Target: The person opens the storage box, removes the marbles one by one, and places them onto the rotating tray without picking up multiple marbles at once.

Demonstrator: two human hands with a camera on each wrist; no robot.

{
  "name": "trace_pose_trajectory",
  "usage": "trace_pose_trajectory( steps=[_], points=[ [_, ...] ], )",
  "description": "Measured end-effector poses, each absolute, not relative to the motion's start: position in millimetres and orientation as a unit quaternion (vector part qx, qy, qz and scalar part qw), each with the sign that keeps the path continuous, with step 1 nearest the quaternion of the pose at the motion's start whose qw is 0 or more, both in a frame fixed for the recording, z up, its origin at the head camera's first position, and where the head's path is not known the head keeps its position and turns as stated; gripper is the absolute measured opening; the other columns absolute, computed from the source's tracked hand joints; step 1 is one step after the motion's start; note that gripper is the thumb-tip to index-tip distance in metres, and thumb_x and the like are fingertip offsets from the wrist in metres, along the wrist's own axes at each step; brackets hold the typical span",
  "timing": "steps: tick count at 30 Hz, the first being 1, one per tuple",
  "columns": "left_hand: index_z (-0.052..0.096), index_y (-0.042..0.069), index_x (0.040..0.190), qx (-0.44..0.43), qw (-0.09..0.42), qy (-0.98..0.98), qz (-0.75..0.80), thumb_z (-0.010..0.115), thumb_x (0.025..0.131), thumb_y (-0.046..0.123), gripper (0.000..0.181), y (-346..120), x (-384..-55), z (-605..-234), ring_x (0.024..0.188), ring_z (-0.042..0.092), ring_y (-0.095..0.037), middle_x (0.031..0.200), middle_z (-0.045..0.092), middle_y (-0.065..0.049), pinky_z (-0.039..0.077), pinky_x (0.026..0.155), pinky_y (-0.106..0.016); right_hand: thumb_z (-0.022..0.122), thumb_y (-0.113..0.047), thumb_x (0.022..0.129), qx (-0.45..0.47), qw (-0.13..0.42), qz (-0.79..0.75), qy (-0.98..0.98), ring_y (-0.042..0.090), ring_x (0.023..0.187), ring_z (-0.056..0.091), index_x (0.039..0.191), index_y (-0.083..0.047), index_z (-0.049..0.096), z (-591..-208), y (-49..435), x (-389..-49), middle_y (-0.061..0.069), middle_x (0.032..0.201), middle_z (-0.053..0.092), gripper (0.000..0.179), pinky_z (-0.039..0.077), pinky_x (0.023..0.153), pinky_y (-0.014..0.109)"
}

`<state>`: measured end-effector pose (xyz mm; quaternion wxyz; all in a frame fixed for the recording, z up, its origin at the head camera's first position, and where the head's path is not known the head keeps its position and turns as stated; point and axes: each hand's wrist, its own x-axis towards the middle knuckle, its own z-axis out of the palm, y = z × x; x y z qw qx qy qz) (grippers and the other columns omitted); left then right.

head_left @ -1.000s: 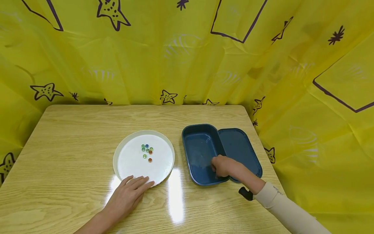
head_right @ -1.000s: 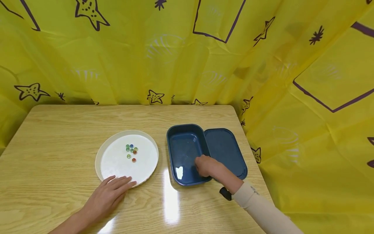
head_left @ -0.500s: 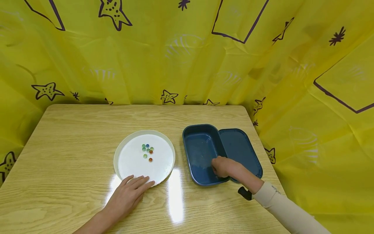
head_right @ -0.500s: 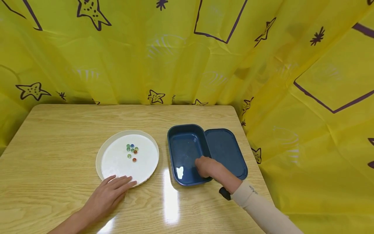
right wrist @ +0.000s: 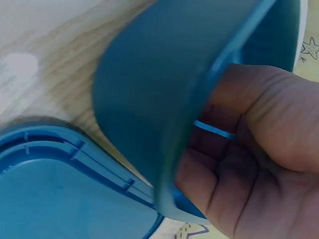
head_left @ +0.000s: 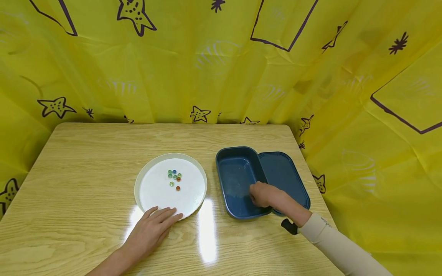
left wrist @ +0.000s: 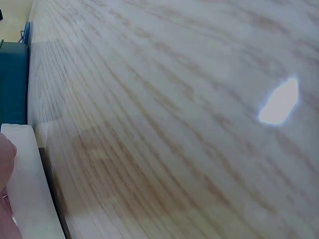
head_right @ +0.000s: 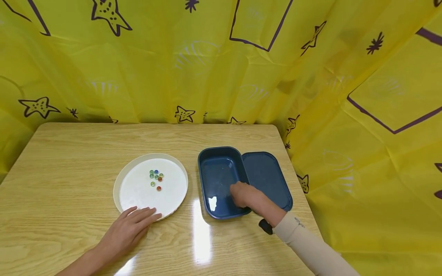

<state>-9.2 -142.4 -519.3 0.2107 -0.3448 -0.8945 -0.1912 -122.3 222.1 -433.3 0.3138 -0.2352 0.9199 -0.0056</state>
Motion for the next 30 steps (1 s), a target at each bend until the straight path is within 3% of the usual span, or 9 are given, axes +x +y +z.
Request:
trace_pose_trajectory(
  steps=[10,15,22,27,30],
  points=[
    [0.071,0.015,0.119,-0.345,0.210,-0.895,-0.187,0.015,0.110,0.035,0.060,-143.5,-9.3,-520.2,0.103,0.067,-0.028,0.115,0.071,-0.009,0.049,0.088,-0.051,0.053,0.008,0.090,-0.267,0.286,-0.063,0.918,0.010,0.053,0.010,0.052,-0.020,0.031,-415.3,215.0,-135.3,-0.009,0.052,0.012,0.053,0.015,0.049,0.027],
    [0.071,0.015,0.120,-0.345,0.208,-0.895,-0.190,0.014,0.110,0.033,0.060,-143.3,-9.3,-520.8,0.103,0.067,-0.028,0.115,0.071,-0.009,0.049,0.088,-0.051,0.050,0.014,0.084,-0.291,0.265,-0.089,0.915,0.011,0.055,0.008,0.053,-0.020,0.030,-403.6,207.7,-141.3,-0.008,0.056,0.012,0.051,0.013,0.052,0.029],
    [0.071,0.015,0.120,-0.345,0.209,-0.896,-0.187,0.014,0.110,0.034,0.060,-143.1,-8.5,-520.3,0.103,0.067,-0.027,0.115,0.071,-0.008,0.049,0.088,-0.050,0.057,0.014,0.084,-0.310,0.225,-0.121,0.916,0.009,0.054,0.027,0.067,-0.011,0.064,-387.7,197.3,-147.9,-0.007,0.063,0.041,0.030,0.027,0.052,0.025],
    [0.071,0.015,0.119,-0.344,0.210,-0.896,-0.184,0.014,0.110,0.034,0.060,-142.8,-8.8,-520.5,0.103,0.067,-0.027,0.115,0.071,-0.008,0.048,0.089,-0.050,0.061,0.007,0.089,-0.316,0.203,-0.141,0.916,0.010,0.058,0.048,0.086,-0.007,0.073,-376.8,185.7,-151.9,-0.003,0.077,0.061,0.019,0.045,0.057,0.026],
    [0.071,0.015,0.120,-0.345,0.209,-0.897,-0.184,0.014,0.110,0.034,0.060,-142.6,-9.1,-520.3,0.103,0.067,-0.028,0.115,0.071,-0.008,0.048,0.089,-0.050,0.062,0.003,0.091,-0.317,0.197,-0.151,0.915,0.011,0.061,0.055,0.092,-0.006,0.074,-373.0,176.4,-154.6,-0.001,0.084,0.065,0.015,0.051,0.062,0.027]
  ],
)
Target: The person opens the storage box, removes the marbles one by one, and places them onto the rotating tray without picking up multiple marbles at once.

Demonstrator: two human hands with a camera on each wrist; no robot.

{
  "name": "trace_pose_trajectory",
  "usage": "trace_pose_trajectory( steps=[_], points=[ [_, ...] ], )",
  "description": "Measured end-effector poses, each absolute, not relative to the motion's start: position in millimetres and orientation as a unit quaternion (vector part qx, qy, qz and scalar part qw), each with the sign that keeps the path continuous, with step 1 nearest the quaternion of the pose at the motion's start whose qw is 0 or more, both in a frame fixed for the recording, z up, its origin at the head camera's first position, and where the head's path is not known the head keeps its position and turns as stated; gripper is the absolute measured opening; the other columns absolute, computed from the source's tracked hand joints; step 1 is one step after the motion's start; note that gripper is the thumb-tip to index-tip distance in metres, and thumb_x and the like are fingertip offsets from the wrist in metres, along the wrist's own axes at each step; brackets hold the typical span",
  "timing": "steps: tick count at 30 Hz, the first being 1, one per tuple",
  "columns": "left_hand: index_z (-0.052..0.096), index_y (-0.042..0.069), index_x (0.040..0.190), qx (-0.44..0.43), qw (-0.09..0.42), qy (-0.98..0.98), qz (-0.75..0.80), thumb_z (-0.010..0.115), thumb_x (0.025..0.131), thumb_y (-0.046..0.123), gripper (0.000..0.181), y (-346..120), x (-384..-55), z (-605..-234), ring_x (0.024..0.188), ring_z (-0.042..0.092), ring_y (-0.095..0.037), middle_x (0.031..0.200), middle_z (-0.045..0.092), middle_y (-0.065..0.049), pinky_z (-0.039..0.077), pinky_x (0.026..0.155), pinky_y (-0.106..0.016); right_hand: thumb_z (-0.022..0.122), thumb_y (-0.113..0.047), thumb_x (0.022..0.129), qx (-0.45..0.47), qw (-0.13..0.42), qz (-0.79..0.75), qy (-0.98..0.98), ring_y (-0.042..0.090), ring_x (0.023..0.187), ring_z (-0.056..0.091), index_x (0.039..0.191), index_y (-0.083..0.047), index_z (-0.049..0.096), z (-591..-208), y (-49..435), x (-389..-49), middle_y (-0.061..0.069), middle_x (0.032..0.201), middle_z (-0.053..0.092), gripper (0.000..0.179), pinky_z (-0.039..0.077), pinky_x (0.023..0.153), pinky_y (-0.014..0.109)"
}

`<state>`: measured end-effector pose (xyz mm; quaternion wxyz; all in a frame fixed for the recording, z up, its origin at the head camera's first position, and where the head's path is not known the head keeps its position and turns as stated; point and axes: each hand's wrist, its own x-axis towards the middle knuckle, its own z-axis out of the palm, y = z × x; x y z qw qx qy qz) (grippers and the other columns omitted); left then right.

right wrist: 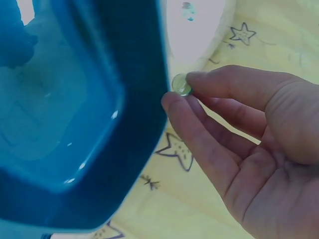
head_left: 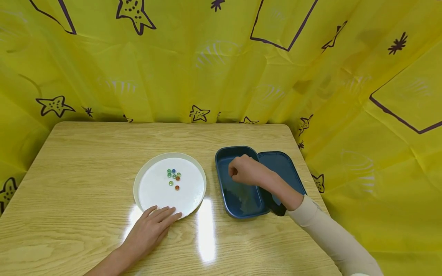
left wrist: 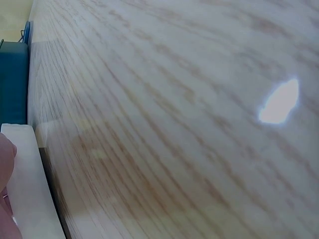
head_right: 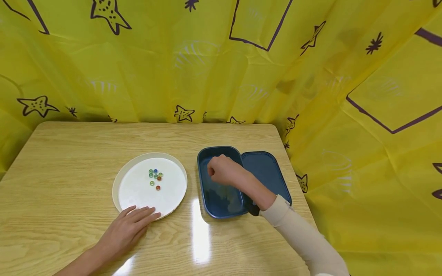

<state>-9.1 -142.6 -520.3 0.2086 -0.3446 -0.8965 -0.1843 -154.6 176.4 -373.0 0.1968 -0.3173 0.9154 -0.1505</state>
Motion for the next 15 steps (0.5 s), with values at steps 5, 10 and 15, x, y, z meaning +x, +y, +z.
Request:
trace_pose_trajectory(
  steps=[5,10,15],
  points=[
    [0.070,0.015,0.120,-0.345,0.206,-0.897,-0.184,0.014,0.110,0.034,0.061,-142.9,-9.1,-519.9,0.103,0.067,-0.028,0.116,0.070,-0.009,0.048,0.089,-0.050,0.062,-0.001,0.092,-0.332,0.188,-0.172,0.908,0.010,0.064,0.056,0.094,-0.008,0.075,-369.0,159.4,-158.7,-0.002,0.086,0.066,0.015,0.052,0.064,0.027],
    [0.070,0.016,0.121,-0.345,0.204,-0.898,-0.184,0.014,0.110,0.034,0.060,-142.8,-9.6,-520.2,0.104,0.067,-0.028,0.116,0.070,-0.008,0.048,0.089,-0.051,0.063,-0.002,0.093,-0.343,0.177,-0.184,0.904,0.010,0.071,0.060,0.094,-0.010,0.075,-367.0,139.7,-163.4,-0.002,0.089,0.068,0.015,0.052,0.068,0.026],
    [0.070,0.016,0.120,-0.344,0.206,-0.897,-0.184,0.014,0.110,0.033,0.060,-142.6,-9.9,-520.5,0.104,0.067,-0.027,0.116,0.070,-0.008,0.049,0.089,-0.051,0.063,-0.003,0.094,-0.356,0.176,-0.198,0.896,0.011,0.079,0.063,0.095,-0.009,0.075,-367.1,120.7,-168.8,0.000,0.092,0.070,0.014,0.053,0.073,0.025]
  ],
)
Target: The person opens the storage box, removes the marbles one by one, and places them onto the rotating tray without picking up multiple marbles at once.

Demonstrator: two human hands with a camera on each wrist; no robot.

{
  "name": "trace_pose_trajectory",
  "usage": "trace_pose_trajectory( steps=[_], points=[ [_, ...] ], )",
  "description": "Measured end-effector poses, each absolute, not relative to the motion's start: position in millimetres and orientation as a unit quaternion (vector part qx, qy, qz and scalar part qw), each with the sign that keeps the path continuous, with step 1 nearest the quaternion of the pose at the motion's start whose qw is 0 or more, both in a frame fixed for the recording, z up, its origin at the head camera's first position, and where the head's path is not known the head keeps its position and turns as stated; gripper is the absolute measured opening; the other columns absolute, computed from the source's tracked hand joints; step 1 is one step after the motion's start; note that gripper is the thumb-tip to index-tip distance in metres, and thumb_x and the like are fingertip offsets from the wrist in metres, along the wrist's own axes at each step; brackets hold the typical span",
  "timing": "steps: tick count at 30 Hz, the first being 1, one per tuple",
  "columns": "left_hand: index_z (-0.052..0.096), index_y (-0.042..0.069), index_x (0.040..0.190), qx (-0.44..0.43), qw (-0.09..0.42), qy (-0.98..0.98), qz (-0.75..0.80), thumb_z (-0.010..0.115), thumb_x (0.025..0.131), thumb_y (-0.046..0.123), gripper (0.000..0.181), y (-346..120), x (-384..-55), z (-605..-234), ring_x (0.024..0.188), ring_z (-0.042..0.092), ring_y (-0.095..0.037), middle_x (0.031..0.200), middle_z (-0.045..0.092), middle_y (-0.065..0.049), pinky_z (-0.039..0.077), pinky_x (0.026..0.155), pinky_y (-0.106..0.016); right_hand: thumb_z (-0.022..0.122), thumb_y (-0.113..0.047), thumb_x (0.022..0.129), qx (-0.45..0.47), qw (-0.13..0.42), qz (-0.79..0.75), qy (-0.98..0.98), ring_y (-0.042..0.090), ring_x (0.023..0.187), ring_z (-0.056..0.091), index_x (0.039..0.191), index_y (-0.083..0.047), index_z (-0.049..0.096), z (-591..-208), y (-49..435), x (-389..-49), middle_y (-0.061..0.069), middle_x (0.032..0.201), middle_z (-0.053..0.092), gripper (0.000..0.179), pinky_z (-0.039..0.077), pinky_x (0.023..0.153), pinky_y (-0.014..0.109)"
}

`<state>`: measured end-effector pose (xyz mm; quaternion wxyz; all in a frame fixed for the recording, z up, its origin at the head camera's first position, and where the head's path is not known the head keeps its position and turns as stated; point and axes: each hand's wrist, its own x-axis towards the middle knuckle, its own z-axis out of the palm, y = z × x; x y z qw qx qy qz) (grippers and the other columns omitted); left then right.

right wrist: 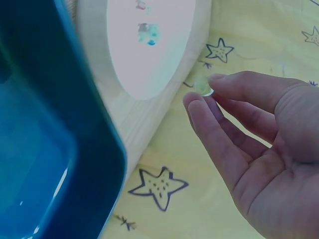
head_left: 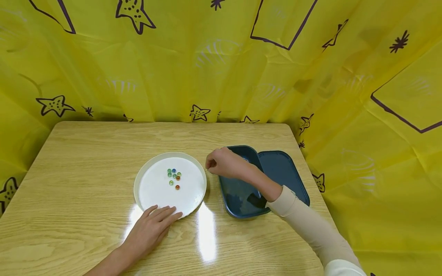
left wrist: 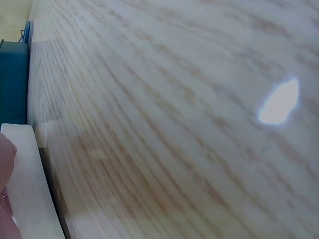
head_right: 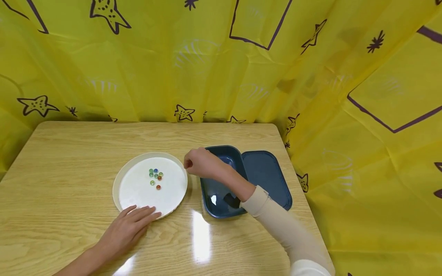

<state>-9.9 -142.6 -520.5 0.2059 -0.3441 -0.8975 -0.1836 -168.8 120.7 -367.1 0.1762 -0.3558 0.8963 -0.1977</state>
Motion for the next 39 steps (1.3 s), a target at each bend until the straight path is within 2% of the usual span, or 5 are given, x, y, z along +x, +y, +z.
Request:
trace_pose_trajectory(
  steps=[11,23,26,34,39],
  points=[
    [0.070,0.016,0.121,-0.345,0.202,-0.898,-0.184,0.013,0.110,0.033,0.061,-142.8,-10.4,-520.1,0.103,0.067,-0.027,0.115,0.070,-0.008,0.049,0.088,-0.051,0.069,-0.010,0.094,-0.360,0.178,-0.226,0.887,0.010,0.079,0.063,0.093,-0.010,0.076,-375.5,80.8,-180.5,-0.003,0.088,0.070,0.006,0.051,0.072,0.022],
    [0.071,0.016,0.120,-0.348,0.205,-0.897,-0.180,0.013,0.110,0.035,0.062,-142.9,-10.7,-521.0,0.104,0.066,-0.027,0.115,0.070,-0.008,0.049,0.088,-0.050,0.069,-0.010,0.094,-0.371,0.187,-0.215,0.884,0.011,0.074,0.060,0.095,-0.006,0.078,-394.1,40.7,-188.8,-0.002,0.084,0.070,0.010,0.048,0.066,0.022],
    [0.070,0.016,0.121,-0.350,0.206,-0.896,-0.180,0.013,0.110,0.034,0.061,-143.2,-10.7,-520.9,0.104,0.066,-0.027,0.115,0.070,-0.008,0.049,0.088,-0.051,0.069,-0.010,0.094,-0.373,0.188,-0.211,0.884,0.010,0.075,0.061,0.095,-0.006,0.078,-398.6,32.4,-190.2,-0.002,0.085,0.070,0.010,0.049,0.067,0.021],
    [0.070,0.015,0.121,-0.352,0.207,-0.894,-0.185,0.014,0.110,0.033,0.060,-143.6,-11.1,-520.6,0.104,0.066,-0.027,0.115,0.070,-0.008,0.050,0.087,-0.051,0.070,-0.011,0.093,-0.365,0.191,-0.188,0.892,0.007,0.071,0.059,0.092,-0.009,0.079,-413.2,15.6,-191.8,-0.008,0.079,0.067,0.009,0.051,0.082,0.025],
    [0.070,0.015,0.121,-0.353,0.207,-0.893,-0.187,0.015,0.110,0.032,0.059,-143.2,-10.8,-520.6,0.104,0.066,-0.028,0.115,0.070,-0.009,0.049,0.087,-0.052,0.070,-0.011,0.094,-0.356,0.213,-0.184,0.891,0.004,0.065,0.059,0.092,-0.009,0.077,-421.1,9.1,-189.6,-0.008,0.078,0.066,0.008,0.051,0.072,0.020]
  ],
)
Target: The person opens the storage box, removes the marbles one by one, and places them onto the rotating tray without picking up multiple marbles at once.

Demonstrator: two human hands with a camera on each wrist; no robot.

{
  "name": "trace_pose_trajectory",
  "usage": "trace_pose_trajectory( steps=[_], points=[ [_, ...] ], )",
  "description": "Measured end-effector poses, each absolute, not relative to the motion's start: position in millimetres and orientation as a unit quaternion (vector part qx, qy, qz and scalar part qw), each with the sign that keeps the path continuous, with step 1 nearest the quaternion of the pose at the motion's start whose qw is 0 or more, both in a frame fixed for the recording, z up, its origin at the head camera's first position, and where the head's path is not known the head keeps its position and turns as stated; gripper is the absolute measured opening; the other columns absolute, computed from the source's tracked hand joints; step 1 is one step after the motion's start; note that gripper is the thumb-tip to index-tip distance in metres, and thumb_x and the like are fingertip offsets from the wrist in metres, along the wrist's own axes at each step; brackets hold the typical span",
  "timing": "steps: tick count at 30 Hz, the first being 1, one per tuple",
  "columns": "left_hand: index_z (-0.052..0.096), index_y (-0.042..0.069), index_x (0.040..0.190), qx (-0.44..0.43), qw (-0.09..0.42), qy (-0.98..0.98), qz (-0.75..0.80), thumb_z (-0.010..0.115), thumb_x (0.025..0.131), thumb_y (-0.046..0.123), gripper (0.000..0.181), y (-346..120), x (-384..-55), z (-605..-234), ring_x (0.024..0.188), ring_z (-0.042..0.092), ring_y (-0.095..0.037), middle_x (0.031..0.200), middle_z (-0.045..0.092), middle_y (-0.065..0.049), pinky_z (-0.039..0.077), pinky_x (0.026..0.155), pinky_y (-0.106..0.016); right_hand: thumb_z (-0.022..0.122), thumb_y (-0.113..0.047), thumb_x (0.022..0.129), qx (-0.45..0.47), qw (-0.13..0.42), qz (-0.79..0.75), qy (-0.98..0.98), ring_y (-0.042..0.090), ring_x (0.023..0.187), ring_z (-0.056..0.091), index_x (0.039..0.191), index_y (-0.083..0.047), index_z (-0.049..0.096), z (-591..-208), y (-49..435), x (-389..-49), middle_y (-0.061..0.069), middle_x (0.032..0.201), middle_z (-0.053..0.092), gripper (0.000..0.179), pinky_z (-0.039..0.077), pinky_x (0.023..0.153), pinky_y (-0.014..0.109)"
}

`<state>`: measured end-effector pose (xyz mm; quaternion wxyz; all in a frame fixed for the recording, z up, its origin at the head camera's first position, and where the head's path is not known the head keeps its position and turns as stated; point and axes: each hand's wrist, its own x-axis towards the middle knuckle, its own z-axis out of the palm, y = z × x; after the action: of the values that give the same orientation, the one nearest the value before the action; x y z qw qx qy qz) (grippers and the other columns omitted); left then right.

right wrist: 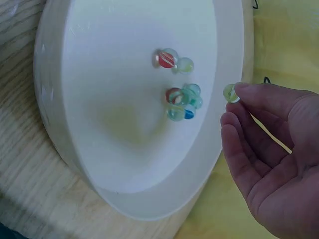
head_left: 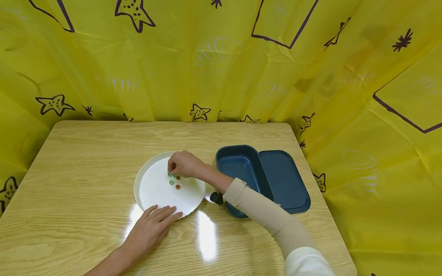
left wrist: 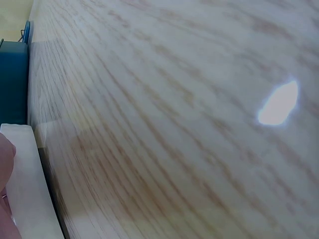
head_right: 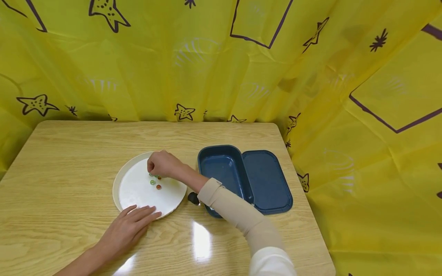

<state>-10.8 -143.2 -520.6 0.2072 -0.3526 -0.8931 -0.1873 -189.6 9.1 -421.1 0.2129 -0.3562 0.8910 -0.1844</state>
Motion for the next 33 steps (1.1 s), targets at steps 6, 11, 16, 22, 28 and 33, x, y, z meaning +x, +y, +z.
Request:
trace_pose_trajectory(
  steps=[6,11,16,22,28,33],
  points=[
    [0.070,0.015,0.121,-0.351,0.210,-0.893,-0.190,0.017,0.110,0.032,0.058,-143.2,-10.9,-521.6,0.104,0.066,-0.027,0.116,0.070,-0.009,0.048,0.088,-0.051,0.068,-0.006,0.092,-0.363,0.211,-0.180,0.889,0.005,0.061,0.059,0.089,-0.010,0.076,-431.2,3.3,-186.8,-0.007,0.077,0.066,0.009,0.047,0.062,0.016],
    [0.071,0.015,0.121,-0.350,0.208,-0.893,-0.191,0.016,0.110,0.033,0.058,-143.1,-11.1,-521.6,0.104,0.066,-0.027,0.116,0.070,-0.009,0.048,0.088,-0.051,0.068,-0.003,0.091,-0.374,0.196,-0.167,0.891,0.005,0.067,0.058,0.088,-0.011,0.077,-437.4,1.2,-184.1,-0.006,0.080,0.068,0.012,0.046,0.060,0.015],
    [0.071,0.015,0.121,-0.348,0.207,-0.893,-0.194,0.017,0.111,0.033,0.057,-143.2,-11.2,-520.8,0.104,0.066,-0.027,0.115,0.070,-0.008,0.049,0.088,-0.052,0.068,-0.004,0.092,-0.370,0.196,-0.166,0.893,0.005,0.068,0.060,0.088,-0.011,0.076,-441.9,0.7,-181.0,-0.005,0.083,0.069,0.012,0.046,0.059,0.015],
    [0.071,0.015,0.120,-0.348,0.210,-0.893,-0.194,0.018,0.111,0.034,0.057,-143.3,-11.0,-520.0,0.104,0.066,-0.027,0.115,0.070,-0.008,0.049,0.088,-0.051,0.066,-0.004,0.093,-0.363,0.202,-0.170,0.893,0.001,0.056,0.060,0.088,-0.012,0.075,-446.5,0.7,-178.1,-0.006,0.081,0.069,0.013,0.047,0.058,0.015],
    [0.071,0.015,0.120,-0.348,0.208,-0.894,-0.193,0.017,0.111,0.034,0.058,-143.2,-11.1,-519.6,0.104,0.066,-0.027,0.115,0.070,-0.008,0.049,0.089,-0.051,0.065,-0.003,0.093,-0.361,0.195,-0.160,0.898,0.000,0.051,0.058,0.085,-0.013,0.074,-449.3,-0.9,-178.2,-0.007,0.077,0.068,0.015,0.047,0.056,0.016],
    [0.071,0.015,0.120,-0.347,0.205,-0.895,-0.193,0.017,0.111,0.035,0.058,-142.9,-10.9,-519.9,0.104,0.066,-0.027,0.115,0.070,-0.008,0.049,0.088,-0.052,0.066,-0.004,0.093,-0.354,0.199,-0.156,0.900,0.000,0.049,0.058,0.086,-0.013,0.073,-451.2,-1.9,-177.8,-0.008,0.074,0.067,0.013,0.046,0.056,0.016]
  ],
)
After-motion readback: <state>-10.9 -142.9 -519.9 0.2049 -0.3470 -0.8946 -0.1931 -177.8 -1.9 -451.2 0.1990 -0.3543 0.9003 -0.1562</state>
